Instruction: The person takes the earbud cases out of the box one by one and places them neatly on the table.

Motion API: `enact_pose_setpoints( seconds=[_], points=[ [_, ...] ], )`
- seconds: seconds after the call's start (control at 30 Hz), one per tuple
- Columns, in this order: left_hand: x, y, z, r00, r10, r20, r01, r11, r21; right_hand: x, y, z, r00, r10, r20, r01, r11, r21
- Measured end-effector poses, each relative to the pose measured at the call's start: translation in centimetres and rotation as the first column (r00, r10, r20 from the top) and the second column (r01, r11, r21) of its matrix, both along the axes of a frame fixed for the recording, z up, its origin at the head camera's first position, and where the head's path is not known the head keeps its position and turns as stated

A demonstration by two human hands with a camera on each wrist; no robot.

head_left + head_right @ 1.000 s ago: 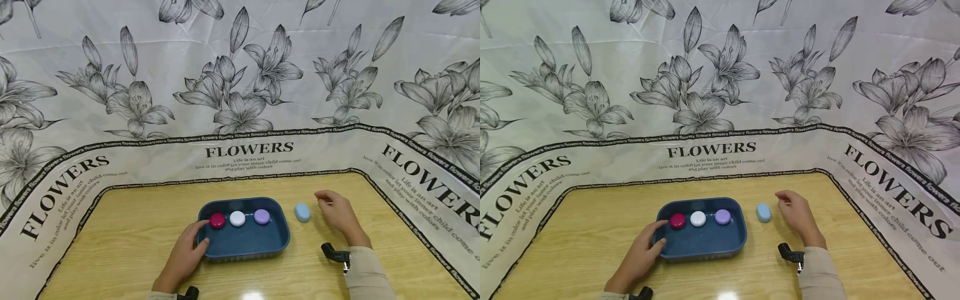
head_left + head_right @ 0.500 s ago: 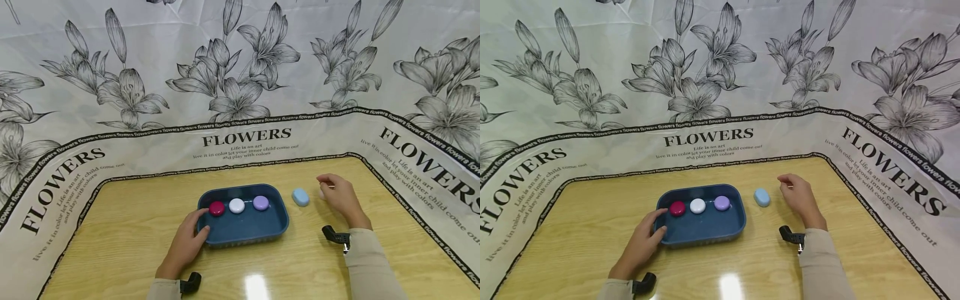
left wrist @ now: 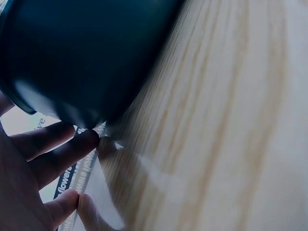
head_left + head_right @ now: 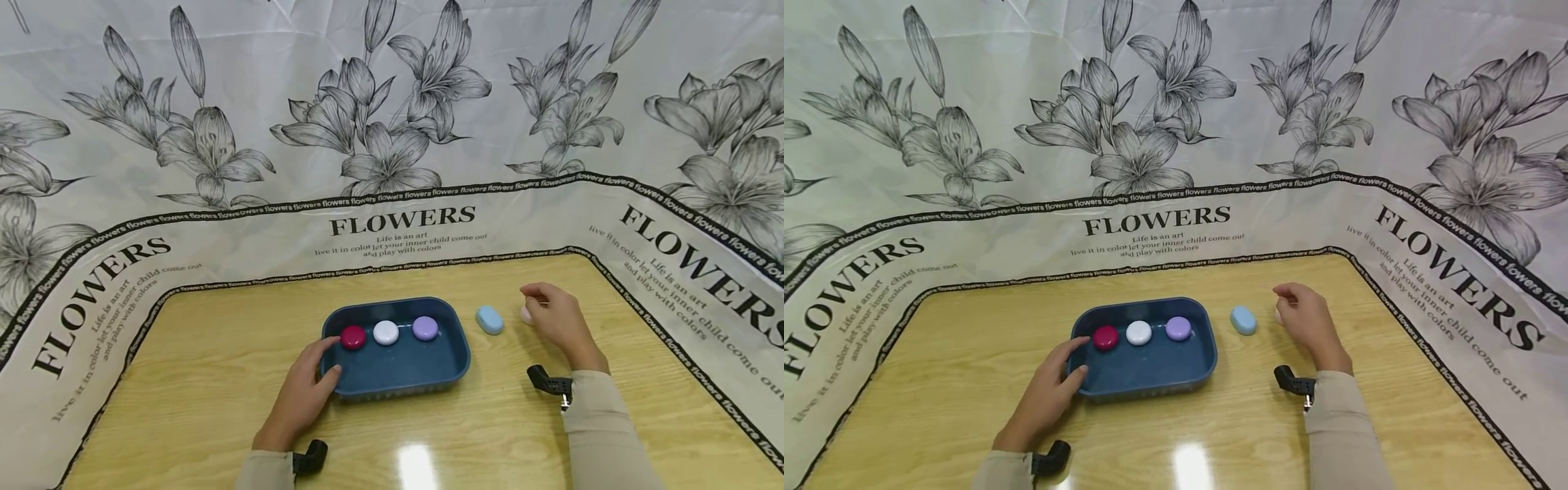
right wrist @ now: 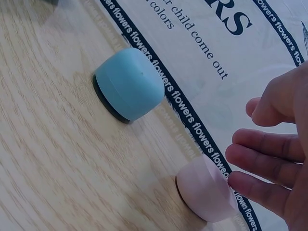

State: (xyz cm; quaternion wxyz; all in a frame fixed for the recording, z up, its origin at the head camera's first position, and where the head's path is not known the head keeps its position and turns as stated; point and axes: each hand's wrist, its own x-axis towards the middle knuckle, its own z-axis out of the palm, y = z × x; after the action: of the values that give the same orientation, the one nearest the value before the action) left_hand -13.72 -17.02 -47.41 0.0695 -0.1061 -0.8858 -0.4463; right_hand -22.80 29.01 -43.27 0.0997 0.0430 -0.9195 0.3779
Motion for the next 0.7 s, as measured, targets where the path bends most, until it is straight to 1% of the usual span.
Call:
enact_pose_setpoints(
  seconds=[0.2,0.3,0.47,0.63,0.7],
  points=[
    [-0.12,0.03,-0.08,1.000,-0.004,-0.030,0.004,1.000,-0.004,-0.09,0.23,0.21,1.000,-0.003,0.004,0.002,1.000,0.018],
    [0.06,-0.05,-0.25,1.000,-0.002,-0.024,0.001,1.000,-0.007,0.02,0.17,-0.07,1.000,-0.003,0.011,0.003,0.999,0.036],
    [0.13,-0.05,-0.24,1.000,-0.003,-0.002,0.003,1.000,-0.007,-0.10,0.22,-0.35,0.999,-0.031,0.037,0.027,0.993,0.119],
    [-0.08,0.00,-0.02,1.000,-0.005,-0.014,0.005,1.000,-0.003,-0.25,0.58,0.15,0.996,-0.062,0.065,0.048,0.980,0.194],
    [-0.12,0.02,0.03,1.000,-0.005,-0.017,0.005,1.000,-0.003,-0.17,0.65,0.40,0.992,-0.082,0.094,0.061,0.975,0.212]
  ],
)
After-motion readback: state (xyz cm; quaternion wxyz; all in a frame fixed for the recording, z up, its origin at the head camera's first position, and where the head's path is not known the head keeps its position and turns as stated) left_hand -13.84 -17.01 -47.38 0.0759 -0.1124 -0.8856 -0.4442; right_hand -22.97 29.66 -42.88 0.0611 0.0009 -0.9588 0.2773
